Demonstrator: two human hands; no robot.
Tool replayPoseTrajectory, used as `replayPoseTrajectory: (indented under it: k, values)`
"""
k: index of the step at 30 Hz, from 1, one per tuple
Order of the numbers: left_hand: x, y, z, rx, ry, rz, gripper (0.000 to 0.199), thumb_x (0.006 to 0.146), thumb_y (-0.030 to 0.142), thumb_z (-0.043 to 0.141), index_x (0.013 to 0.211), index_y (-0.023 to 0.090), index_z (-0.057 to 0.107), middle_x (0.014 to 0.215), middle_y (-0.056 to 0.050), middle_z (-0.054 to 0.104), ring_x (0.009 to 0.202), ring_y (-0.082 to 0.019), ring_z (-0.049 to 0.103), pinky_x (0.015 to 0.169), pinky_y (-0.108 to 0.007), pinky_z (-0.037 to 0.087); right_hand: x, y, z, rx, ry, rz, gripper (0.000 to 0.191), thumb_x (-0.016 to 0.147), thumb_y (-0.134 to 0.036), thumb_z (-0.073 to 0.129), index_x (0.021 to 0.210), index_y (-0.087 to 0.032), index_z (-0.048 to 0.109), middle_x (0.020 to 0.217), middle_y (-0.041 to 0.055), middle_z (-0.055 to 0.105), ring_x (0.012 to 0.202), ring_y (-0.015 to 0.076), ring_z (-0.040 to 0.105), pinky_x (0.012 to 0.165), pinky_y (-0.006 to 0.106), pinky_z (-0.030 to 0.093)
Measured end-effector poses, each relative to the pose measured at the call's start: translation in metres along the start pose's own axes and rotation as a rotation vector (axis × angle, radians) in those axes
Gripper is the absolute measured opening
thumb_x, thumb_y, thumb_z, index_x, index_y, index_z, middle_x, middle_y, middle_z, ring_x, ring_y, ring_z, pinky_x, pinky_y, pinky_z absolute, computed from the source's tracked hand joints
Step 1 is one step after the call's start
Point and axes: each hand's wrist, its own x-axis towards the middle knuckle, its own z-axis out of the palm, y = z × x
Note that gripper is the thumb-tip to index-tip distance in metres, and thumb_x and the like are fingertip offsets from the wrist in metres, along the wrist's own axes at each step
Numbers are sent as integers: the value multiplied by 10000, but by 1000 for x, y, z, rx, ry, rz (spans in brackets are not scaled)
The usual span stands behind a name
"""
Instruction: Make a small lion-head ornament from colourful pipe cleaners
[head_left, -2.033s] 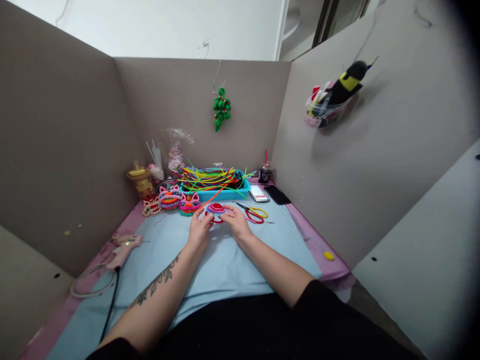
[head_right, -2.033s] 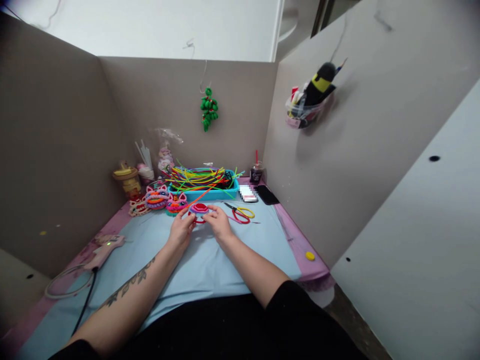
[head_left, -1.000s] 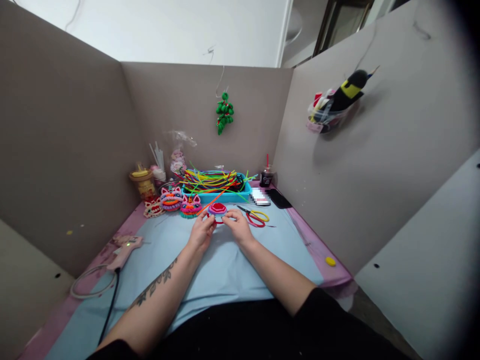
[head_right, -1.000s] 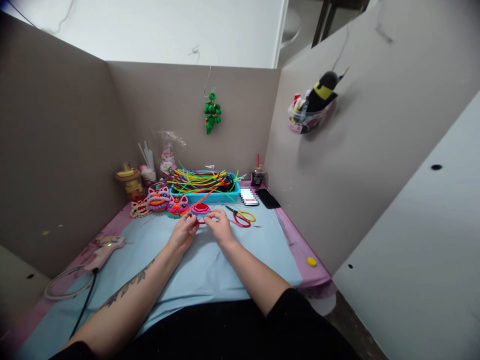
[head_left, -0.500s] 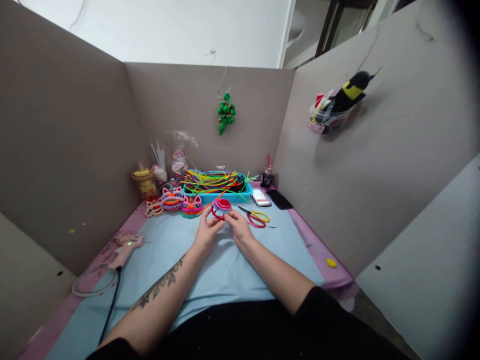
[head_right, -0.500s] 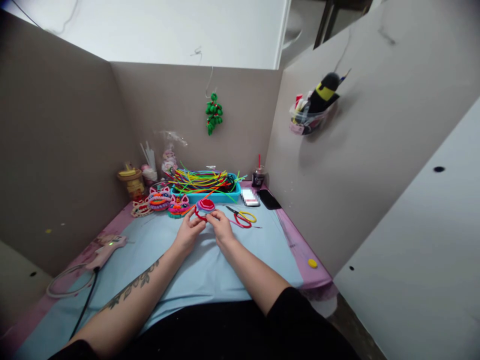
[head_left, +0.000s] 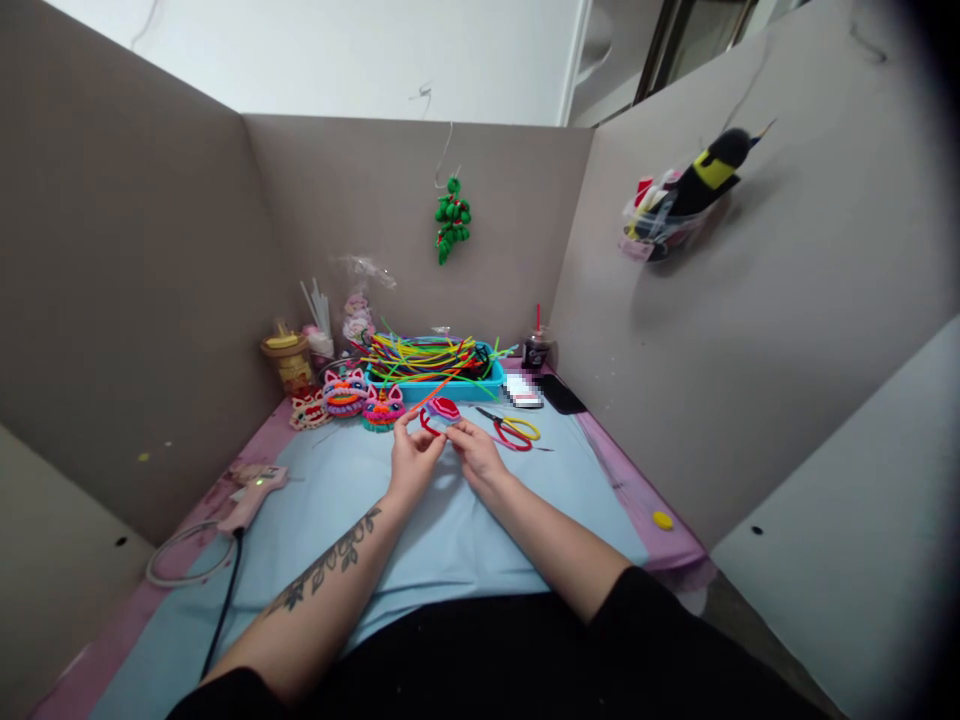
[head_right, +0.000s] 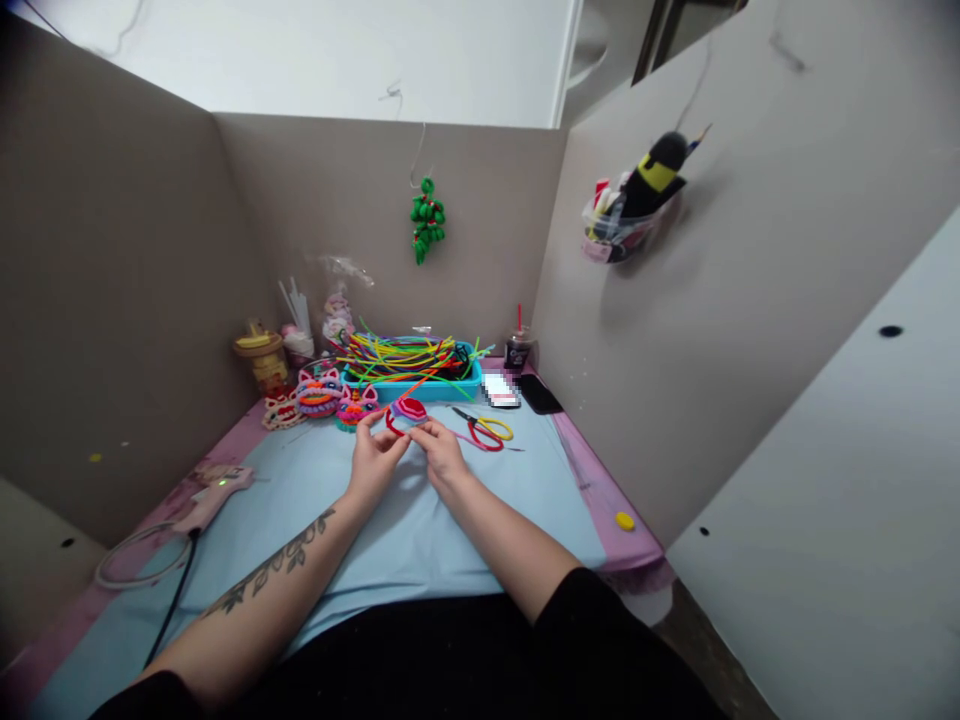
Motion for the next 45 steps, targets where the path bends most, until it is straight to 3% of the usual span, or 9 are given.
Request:
replayPoseTrajectory:
  k: [9, 14, 21, 31, 40, 45]
  values:
    - [-3, 3, 0, 47, -34, 41, 523, 719, 267, 673, 1128, 195, 357, 670, 25, 635, 623, -131, 619, 665, -268, 467, -3, -5, 6, 133, -67, 39, 184, 571, -263, 760, 714, -184, 676, 832, 22, 684, 833, 185, 580, 797, 319, 423]
    - [-2, 4, 1, 36, -66, 85, 472, 720, 265, 669, 1072, 208, 359, 682, 26, 634, 646, -131, 624, 674, -266, 472, -3, -6, 1, 231, -31, 119, 167, 564, -207, 762, 699, -195, 664, 717, -7, 650, 725, 152, 561, 736, 297, 404]
    - [-2, 4, 1, 46, -78, 77, 454, 713, 278, 679, 1029, 214, 359, 689, 25, 630, 654, -136, 624, 666, -264, 467, -5, -10, 0, 337, -22, 208, 158, 557, -169, 752, 660, -202, 637, 685, -29, 632, 716, 131, 550, 722, 272, 389]
    - [-4, 3, -1, 70, -30, 45, 445, 701, 297, 692, 991, 218, 363, 688, 20, 640, 660, -148, 639, 683, -283, 479, -6, -12, -2, 211, 16, 218, 184, 567, -274, 764, 660, -203, 622, 683, -17, 632, 733, 158, 561, 707, 288, 374]
    - [-4, -4, -3, 136, -44, 137, 397, 724, 277, 664, 994, 218, 379, 736, 10, 630, 722, -153, 648, 736, -307, 494, -7, -9, 2, 250, 51, 217, 239, 573, -340, 770, 628, -200, 583, 675, -5, 609, 699, 153, 537, 668, 281, 394]
    - [-5, -3, -3, 101, -102, 117, 432, 731, 275, 662, 1053, 210, 382, 800, -22, 654, 789, -171, 655, 778, -334, 490, -5, -7, 1, 271, -37, 205, 261, 532, -319, 787, 651, -201, 587, 701, 5, 625, 727, 173, 568, 704, 302, 411]
